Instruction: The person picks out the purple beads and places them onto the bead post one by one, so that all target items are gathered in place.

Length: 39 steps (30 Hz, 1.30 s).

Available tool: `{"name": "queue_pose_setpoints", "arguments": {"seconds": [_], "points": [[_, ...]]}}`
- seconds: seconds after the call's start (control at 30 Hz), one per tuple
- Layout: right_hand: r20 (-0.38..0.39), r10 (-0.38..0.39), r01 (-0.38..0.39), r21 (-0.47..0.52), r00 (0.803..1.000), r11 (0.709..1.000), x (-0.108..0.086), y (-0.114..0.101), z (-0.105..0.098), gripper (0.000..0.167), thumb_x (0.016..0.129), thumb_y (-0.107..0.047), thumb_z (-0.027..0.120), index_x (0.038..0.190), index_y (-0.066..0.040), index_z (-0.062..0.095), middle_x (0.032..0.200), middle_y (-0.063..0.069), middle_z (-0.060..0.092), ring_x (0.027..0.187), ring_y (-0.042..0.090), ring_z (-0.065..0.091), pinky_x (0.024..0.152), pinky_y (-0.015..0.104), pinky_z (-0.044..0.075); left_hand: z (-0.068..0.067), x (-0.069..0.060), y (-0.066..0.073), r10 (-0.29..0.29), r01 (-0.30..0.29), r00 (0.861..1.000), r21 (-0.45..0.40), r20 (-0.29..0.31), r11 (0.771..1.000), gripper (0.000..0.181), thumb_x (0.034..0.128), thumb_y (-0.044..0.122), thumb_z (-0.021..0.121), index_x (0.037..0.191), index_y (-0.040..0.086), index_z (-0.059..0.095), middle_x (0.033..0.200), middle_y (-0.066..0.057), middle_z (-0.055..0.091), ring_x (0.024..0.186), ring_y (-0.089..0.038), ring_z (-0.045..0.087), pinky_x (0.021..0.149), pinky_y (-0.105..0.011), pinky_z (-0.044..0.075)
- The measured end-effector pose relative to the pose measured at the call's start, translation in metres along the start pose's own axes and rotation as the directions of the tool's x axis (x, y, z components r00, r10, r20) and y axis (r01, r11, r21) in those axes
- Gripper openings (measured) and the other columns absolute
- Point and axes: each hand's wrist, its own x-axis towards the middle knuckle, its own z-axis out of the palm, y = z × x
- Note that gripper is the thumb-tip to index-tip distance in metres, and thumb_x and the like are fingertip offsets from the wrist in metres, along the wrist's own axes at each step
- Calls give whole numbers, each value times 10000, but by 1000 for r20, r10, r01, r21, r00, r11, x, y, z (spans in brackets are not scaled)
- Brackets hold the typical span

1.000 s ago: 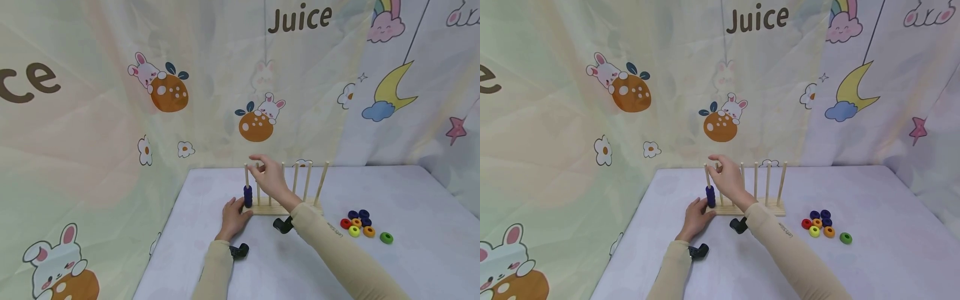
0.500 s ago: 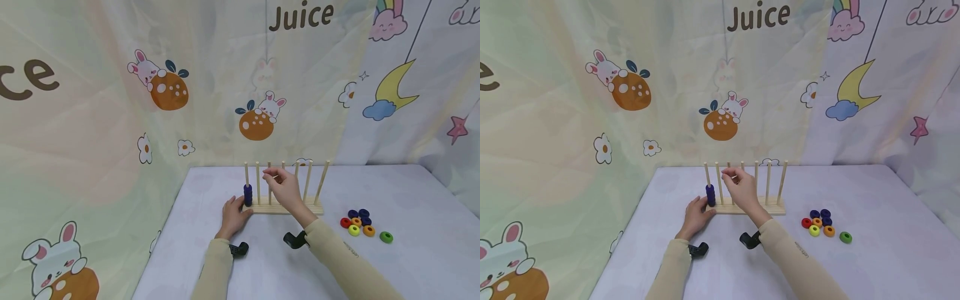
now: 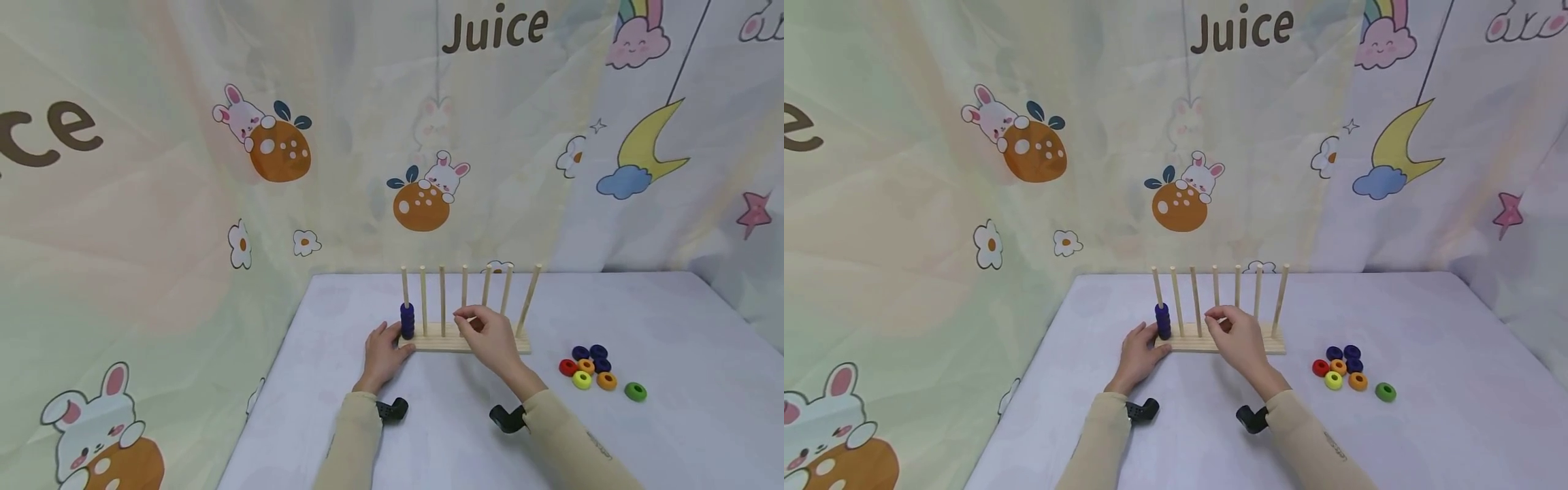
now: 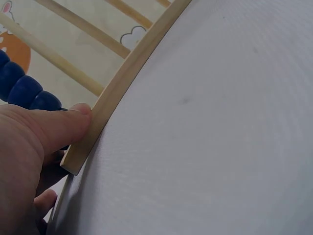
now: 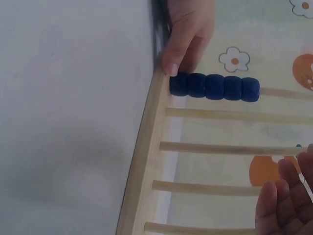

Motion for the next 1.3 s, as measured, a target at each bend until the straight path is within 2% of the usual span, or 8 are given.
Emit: {"name": "queue_pose_setpoints", "arguments": {"seconds": [0.17,0.43,0.73,0.9,1.17,1.3], "points": [[-19,15,-16,-29,1000,999,-13,13,-12,93,894,-114,704,978,-83,730,877,9,716,661,91,619,554,222,510,1,-2,2,-12,13,1000,-4,21,1000,551,852,274,747,1334,57,593,1327,-97,616,1370,-383,381,1152,-562,188],[-27,113,-114,-31,993,993,-29,30,-29,126,918,-139,683,1014,-66,719,910,39,727,723,98,618,585,208,515,2,-3,0,1,-1,1000,13,28,1000,555,856,280,748,1333,44,590,1335,-104,610,1372,-377,378,1155,-559,188],[19,211,-209,-48,977,977,-36,40,-32,180,936,-199,667,1040,-62,719,947,56,708,749,123,610,596,207,503,4,-1,-1,-30,29,999,30,38,999,570,868,300,735,1356,53,573,1378,-87,578,1395,-345,355,1168,-533,176],[28,218,-216,-69,975,974,-36,47,-32,168,937,-202,666,1036,-78,721,966,57,708,743,109,606,580,210,496,2,0,-1,-22,22,1000,20,15,1000,562,867,296,736,1347,48,580,1367,-92,587,1386,-358,364,1162,-542,185],[-58,192,-199,-130,980,971,-40,60,-42,159,931,-202,670,1023,-88,733,941,60,722,672,68,581,526,211,474,-1,0,1,-22,22,1000,-4,4,1000,558,854,282,749,1336,49,591,1363,-91,590,1379,-371,368,1154,-548,194],[-113,220,-236,-160,969,958,-46,68,-49,164,939,-212,657,1018,-88,731,949,79,719,669,78,557,523,201,464,-1,0,0,-22,22,1000,-4,12,1000,557,855,284,747,1339,56,590,1367,-83,588,1383,-364,364,1151,-548,195]]}}
